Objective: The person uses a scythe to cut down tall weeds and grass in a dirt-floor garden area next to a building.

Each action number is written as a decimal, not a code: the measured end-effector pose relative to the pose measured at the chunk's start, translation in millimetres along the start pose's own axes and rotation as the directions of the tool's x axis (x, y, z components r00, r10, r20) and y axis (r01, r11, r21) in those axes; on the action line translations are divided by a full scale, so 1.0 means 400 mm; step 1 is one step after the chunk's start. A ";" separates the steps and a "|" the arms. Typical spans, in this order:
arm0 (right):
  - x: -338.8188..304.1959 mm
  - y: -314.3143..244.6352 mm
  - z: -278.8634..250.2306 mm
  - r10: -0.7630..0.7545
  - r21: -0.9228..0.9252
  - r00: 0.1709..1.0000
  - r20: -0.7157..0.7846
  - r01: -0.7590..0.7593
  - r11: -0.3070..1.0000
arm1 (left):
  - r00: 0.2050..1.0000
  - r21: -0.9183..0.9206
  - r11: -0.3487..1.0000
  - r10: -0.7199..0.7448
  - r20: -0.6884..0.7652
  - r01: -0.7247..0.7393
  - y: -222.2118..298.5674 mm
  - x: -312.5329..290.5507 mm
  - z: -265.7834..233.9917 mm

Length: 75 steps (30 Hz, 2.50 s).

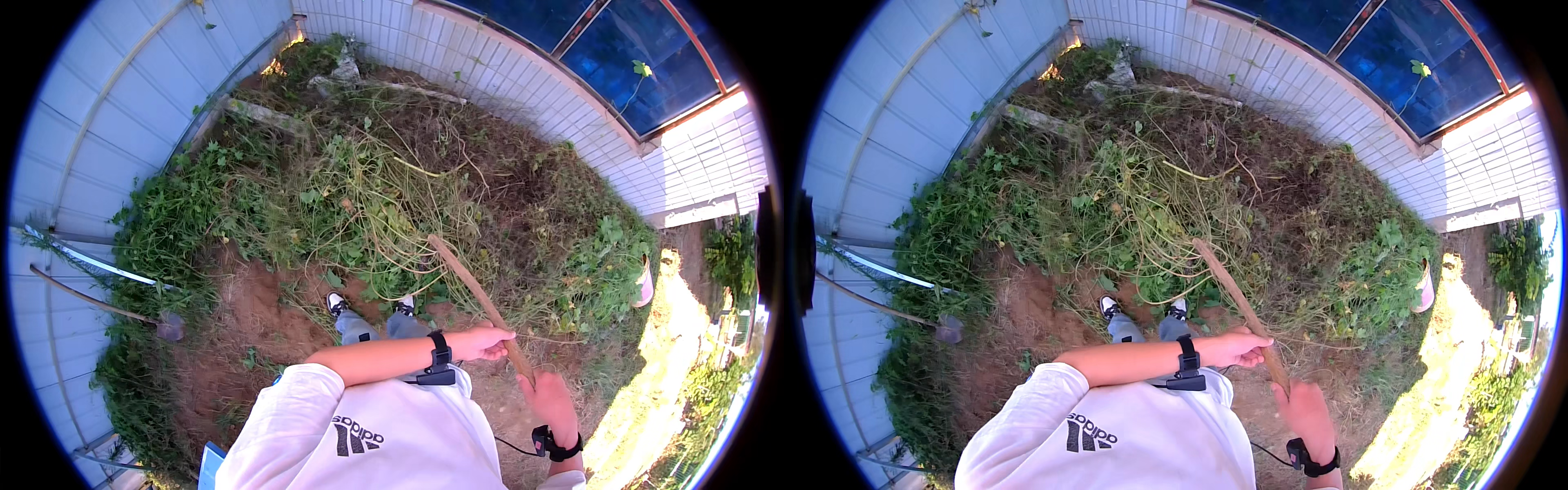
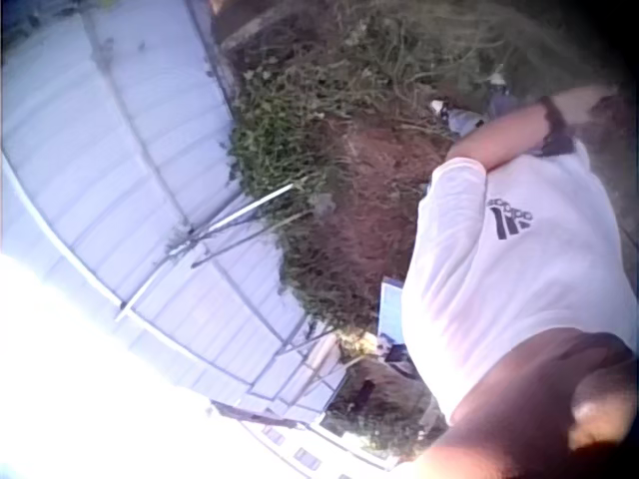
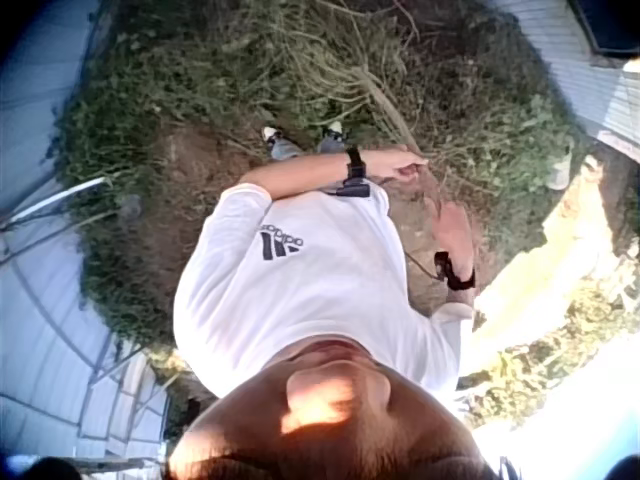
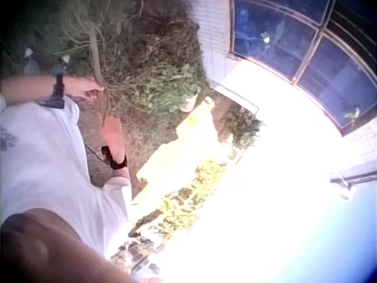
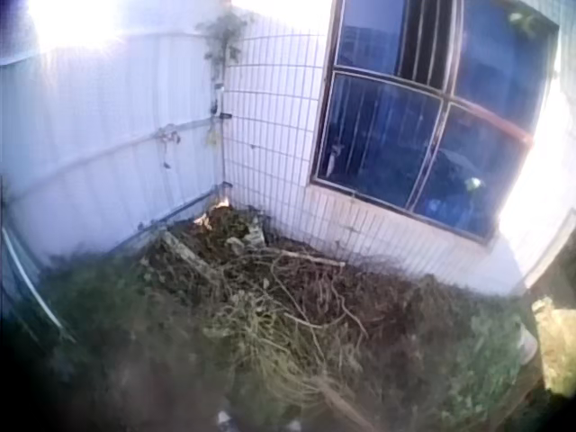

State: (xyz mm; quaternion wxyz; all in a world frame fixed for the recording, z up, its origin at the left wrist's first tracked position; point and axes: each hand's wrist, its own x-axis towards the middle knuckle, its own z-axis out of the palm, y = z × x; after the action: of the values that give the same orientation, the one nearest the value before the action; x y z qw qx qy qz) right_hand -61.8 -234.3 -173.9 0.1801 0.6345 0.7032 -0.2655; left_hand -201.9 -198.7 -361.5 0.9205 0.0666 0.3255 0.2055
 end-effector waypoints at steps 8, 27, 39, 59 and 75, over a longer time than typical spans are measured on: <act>0.404 -0.066 0.405 -0.249 0.125 0.962 0.117 0.234 0.964 | 0.940 0.361 0.933 0.126 -0.318 -0.003 -0.015 -0.229 -0.344; 0.702 -0.022 0.911 -0.272 0.072 0.924 0.270 0.262 0.962 | 0.280 -0.344 0.903 -0.271 -0.921 -0.257 -0.949 -0.593 -0.436; 0.826 -0.224 0.880 -0.052 0.081 0.844 0.534 0.011 0.997 | 0.411 0.470 0.861 0.363 -0.836 0.196 -0.667 -0.683 -0.676; 0.676 -0.316 0.742 -0.025 -0.113 0.872 0.489 0.092 0.989 | 0.846 0.019 0.993 -0.087 -0.526 0.114 -0.036 0.039 -0.720; 0.015 -0.139 0.382 0.000 0.136 0.987 0.158 -0.022 0.990 | 0.961 -0.196 0.964 -0.213 -0.178 0.178 -0.335 0.149 -0.330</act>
State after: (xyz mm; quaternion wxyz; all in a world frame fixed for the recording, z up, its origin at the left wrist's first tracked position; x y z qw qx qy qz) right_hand -130.1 -324.4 -290.8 0.1925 0.6262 0.6634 -0.3615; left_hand -197.7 -296.7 -532.6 0.9017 -0.0693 0.4008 0.1470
